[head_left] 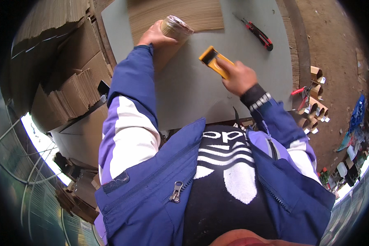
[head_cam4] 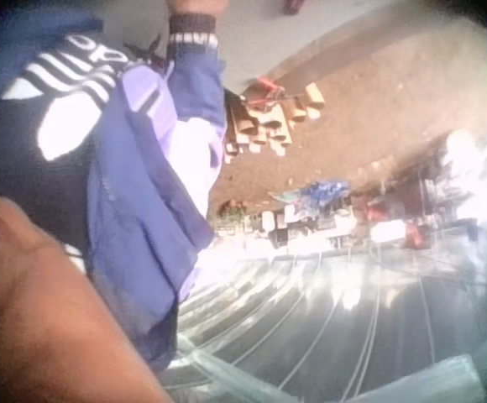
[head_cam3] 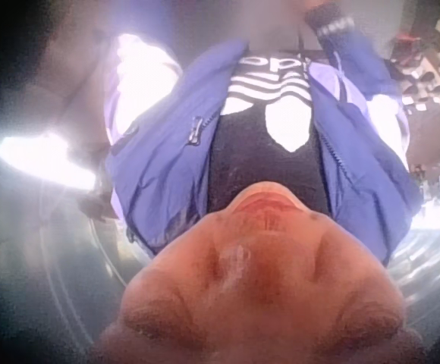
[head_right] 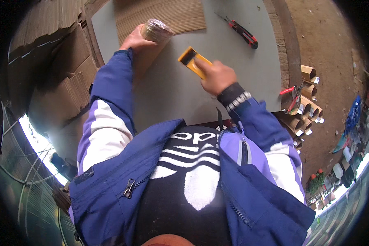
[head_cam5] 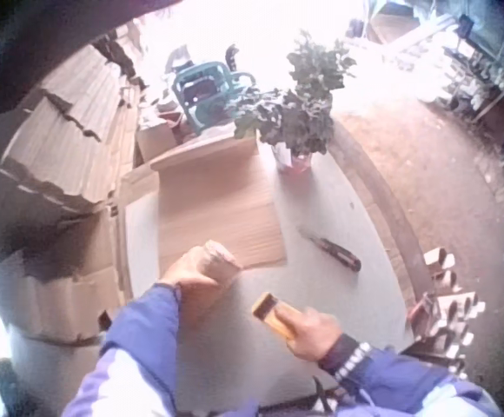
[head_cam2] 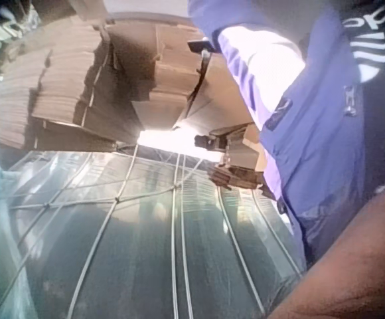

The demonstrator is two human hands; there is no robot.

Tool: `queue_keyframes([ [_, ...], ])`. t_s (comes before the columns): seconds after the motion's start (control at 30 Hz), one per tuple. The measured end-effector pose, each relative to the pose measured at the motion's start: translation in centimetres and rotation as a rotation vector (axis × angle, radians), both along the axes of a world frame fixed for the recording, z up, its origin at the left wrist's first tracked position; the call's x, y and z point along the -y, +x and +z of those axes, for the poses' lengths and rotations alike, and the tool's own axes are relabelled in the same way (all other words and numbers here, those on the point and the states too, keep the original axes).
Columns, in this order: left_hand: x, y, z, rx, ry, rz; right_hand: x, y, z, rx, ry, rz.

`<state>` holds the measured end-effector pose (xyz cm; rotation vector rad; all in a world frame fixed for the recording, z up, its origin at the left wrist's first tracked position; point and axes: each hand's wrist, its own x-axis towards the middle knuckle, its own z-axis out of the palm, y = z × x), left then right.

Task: The person assembles cardboard tubes by wrapping corrugated cardboard around a plastic-wrapped plant root ball, securing it with tape, and trimming the edges. They repeat this process to create multiple cylindrical containers and place them upright on the table.

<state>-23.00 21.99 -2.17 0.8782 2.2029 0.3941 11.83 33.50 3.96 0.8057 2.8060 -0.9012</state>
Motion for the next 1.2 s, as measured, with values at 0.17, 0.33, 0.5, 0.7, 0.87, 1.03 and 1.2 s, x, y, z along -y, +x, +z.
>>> queue_keyframes([
  [0.17, -0.5, -6.4, -2.7, 0.455, 0.058, -0.047, -0.9, -11.9, -2.5, 0.145, -0.089, 0.024],
  [0.33, -0.5, -6.7, -2.1, 0.726, 0.138, 0.039, -1.3, -14.2, -3.1, 0.199, -0.035, 0.028],
  [0.5, -0.5, -3.4, 0.0, 0.431, 0.117, -0.028, -1.3, -3.7, -1.8, 0.189, -0.131, -0.02],
  [0.7, -2.6, 10.1, 2.3, 0.198, -0.002, -0.302, -2.2, 12.4, 1.7, -0.023, -0.195, -0.237],
  [0.87, -5.7, 25.3, 4.2, -0.096, 0.115, -0.711, -5.7, 21.3, 4.0, -0.147, 0.009, -0.253],
  [1.03, -1.9, 32.7, 6.1, -0.313, 0.131, -0.642, -9.0, 24.5, 5.7, -0.137, -0.005, -0.245],
  [1.2, 0.0, 33.4, 5.7, -0.42, -0.06, -0.559, -8.5, 18.1, 8.7, -0.276, -0.083, 0.001],
])
